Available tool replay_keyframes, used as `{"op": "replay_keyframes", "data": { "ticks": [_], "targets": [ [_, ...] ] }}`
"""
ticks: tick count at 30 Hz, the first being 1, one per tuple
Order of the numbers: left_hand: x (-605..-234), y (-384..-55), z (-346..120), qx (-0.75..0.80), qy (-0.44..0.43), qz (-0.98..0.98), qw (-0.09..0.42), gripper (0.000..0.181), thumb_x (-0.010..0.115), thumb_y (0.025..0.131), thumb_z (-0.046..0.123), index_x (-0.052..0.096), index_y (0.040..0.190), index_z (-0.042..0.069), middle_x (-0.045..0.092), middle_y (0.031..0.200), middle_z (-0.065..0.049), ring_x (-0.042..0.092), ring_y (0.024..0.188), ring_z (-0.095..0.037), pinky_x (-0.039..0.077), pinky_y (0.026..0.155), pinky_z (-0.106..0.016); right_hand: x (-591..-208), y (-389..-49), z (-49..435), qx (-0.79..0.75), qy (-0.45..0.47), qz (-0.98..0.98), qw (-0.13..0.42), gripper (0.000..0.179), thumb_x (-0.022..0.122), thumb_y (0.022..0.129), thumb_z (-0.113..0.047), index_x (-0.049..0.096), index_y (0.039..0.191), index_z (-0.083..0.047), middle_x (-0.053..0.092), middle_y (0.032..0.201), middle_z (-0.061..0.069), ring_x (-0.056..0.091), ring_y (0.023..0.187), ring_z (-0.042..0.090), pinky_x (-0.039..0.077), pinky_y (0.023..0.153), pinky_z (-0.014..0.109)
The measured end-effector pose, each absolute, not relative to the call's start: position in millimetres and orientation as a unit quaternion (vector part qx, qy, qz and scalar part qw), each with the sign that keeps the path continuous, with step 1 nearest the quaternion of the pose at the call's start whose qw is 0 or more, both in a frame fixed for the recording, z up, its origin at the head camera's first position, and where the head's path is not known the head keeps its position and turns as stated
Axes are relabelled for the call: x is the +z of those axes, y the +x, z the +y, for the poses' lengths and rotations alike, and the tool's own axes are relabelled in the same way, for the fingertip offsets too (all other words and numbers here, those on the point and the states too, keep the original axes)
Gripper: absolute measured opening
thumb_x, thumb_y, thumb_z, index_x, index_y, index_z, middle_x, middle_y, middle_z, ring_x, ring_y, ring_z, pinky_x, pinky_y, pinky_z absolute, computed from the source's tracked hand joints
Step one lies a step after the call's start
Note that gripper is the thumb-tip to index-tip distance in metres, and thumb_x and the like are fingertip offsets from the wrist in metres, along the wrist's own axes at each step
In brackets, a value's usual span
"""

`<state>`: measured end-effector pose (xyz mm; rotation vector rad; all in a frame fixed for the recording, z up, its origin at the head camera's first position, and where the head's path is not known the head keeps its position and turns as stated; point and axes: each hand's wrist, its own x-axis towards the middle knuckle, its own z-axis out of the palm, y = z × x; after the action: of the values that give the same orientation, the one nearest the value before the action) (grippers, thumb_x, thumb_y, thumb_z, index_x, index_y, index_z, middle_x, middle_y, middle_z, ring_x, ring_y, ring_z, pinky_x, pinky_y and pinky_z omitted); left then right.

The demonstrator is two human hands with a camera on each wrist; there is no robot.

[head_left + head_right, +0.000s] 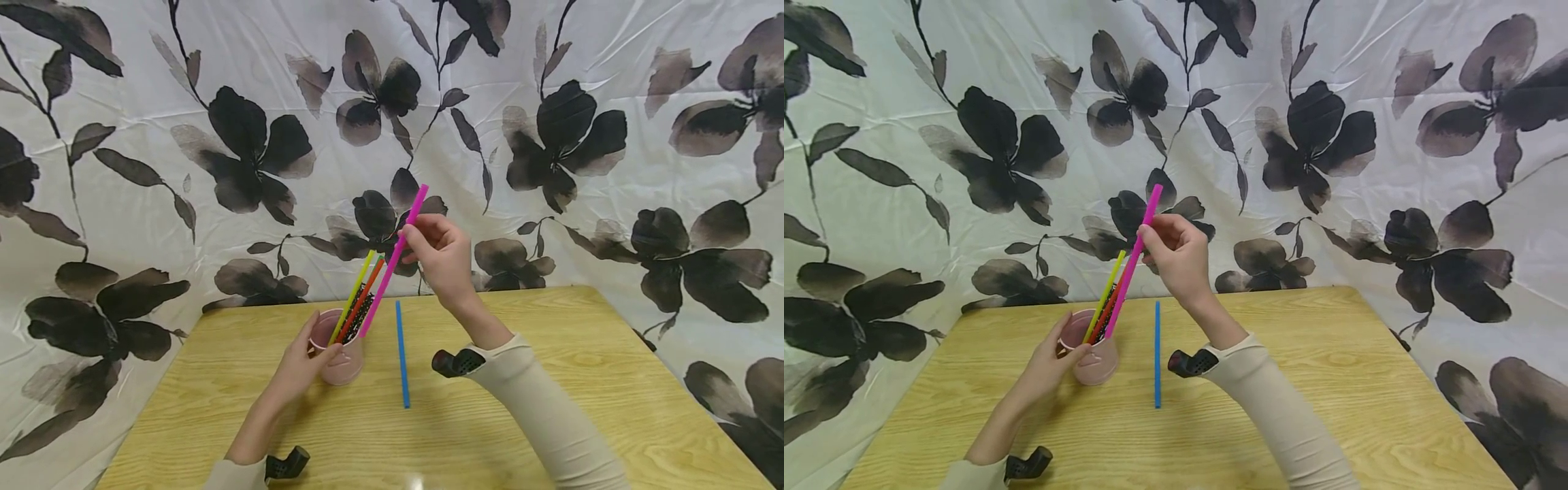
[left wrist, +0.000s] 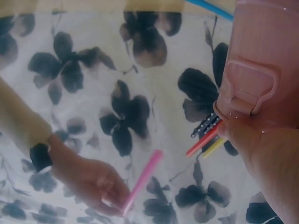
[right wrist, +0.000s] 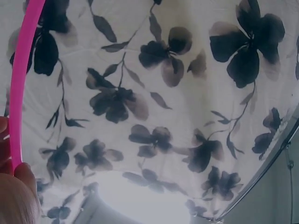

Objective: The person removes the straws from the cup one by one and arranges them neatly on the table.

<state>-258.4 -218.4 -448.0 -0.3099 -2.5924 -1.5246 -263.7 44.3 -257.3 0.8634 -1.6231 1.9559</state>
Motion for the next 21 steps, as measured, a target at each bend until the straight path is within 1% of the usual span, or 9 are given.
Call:
{"op": "replay_keyframes", "data": {
  "ticks": [4,7,9,11,14,16,21],
  "targets": [
    [-447,-259,-217,-0.499,-0.11,-0.857,0.066,0.079,0.061,0.081,0.04,0.014,0.141,0.023,0.047,0.116,-0.008,0.048,0.087,-0.019,0.043,0.071,-0.032,-257,-270,52,0.718,0.285,-0.601,0.206,0.02,0.059,0.083,-0.005,0.057,0.096,0.011,0.062,0.079,0.014,0.061,0.066,0.027,0.052,0.059,0.041],
    [-447,-258,-216,-0.501,-0.112,-0.855,0.075,0.075,0.062,0.08,0.038,0.018,0.14,0.026,0.05,0.111,-0.007,0.049,0.084,-0.019,0.044,0.071,-0.033,-264,-279,56,0.721,0.264,-0.613,0.188,0.022,0.062,0.082,-0.006,0.058,0.096,0.011,0.062,0.078,0.016,0.061,0.064,0.025,0.051,0.06,0.043],
    [-448,-257,-216,-0.501,-0.106,-0.855,0.076,0.076,0.062,0.079,0.04,0.019,0.14,0.025,0.048,0.116,-0.007,0.05,0.089,-0.019,0.044,0.074,-0.034,-273,-288,59,0.719,0.254,-0.623,0.175,0.023,0.063,0.081,-0.008,0.06,0.096,0.009,0.062,0.078,0.016,0.061,0.063,0.024,0.05,0.061,0.045],
    [-449,-257,-216,-0.505,-0.102,-0.854,0.071,0.077,0.062,0.079,0.042,0.018,0.14,0.025,0.043,0.124,-0.007,0.049,0.097,-0.02,0.043,0.079,-0.036,-284,-297,61,0.717,0.242,-0.632,0.167,0.023,0.065,0.08,-0.01,0.062,0.097,0.006,0.062,0.077,0.016,0.06,0.061,0.024,0.051,0.059,0.045],
    [-450,-257,-217,-0.507,-0.096,-0.854,0.06,0.08,0.061,0.079,0.043,0.015,0.141,0.025,0.033,0.134,-0.006,0.046,0.105,-0.021,0.041,0.083,-0.037,-301,-310,64,0.712,0.225,-0.645,0.164,0.024,0.067,0.078,-0.014,0.064,0.097,0.001,0.062,0.076,0.014,0.06,0.059,0.023,0.052,0.056,0.04],
    [-448,-256,-216,-0.508,-0.096,-0.854,0.056,0.079,0.061,0.08,0.041,0.014,0.141,0.024,0.033,0.134,-0.006,0.046,0.104,-0.022,0.041,0.083,-0.036,-310,-317,66,0.708,0.214,-0.654,0.163,0.026,0.068,0.078,-0.018,0.065,0.097,-0.001,0.062,0.075,0.013,0.059,0.058,0.023,0.053,0.055,0.036],
    [-430,-246,-209,-0.517,-0.097,-0.848,0.06,0.079,0.063,0.081,0.034,0.016,0.141,0.017,0.038,0.13,-0.013,0.049,0.097,-0.025,0.041,0.079,-0.038,-329,-329,68,0.698,0.188,-0.675,0.148,0.029,0.069,0.077,-0.023,0.066,0.098,-0.003,0.062,0.075,0.014,0.06,0.057,0.023,0.053,0.054,0.033]
  ]
}}
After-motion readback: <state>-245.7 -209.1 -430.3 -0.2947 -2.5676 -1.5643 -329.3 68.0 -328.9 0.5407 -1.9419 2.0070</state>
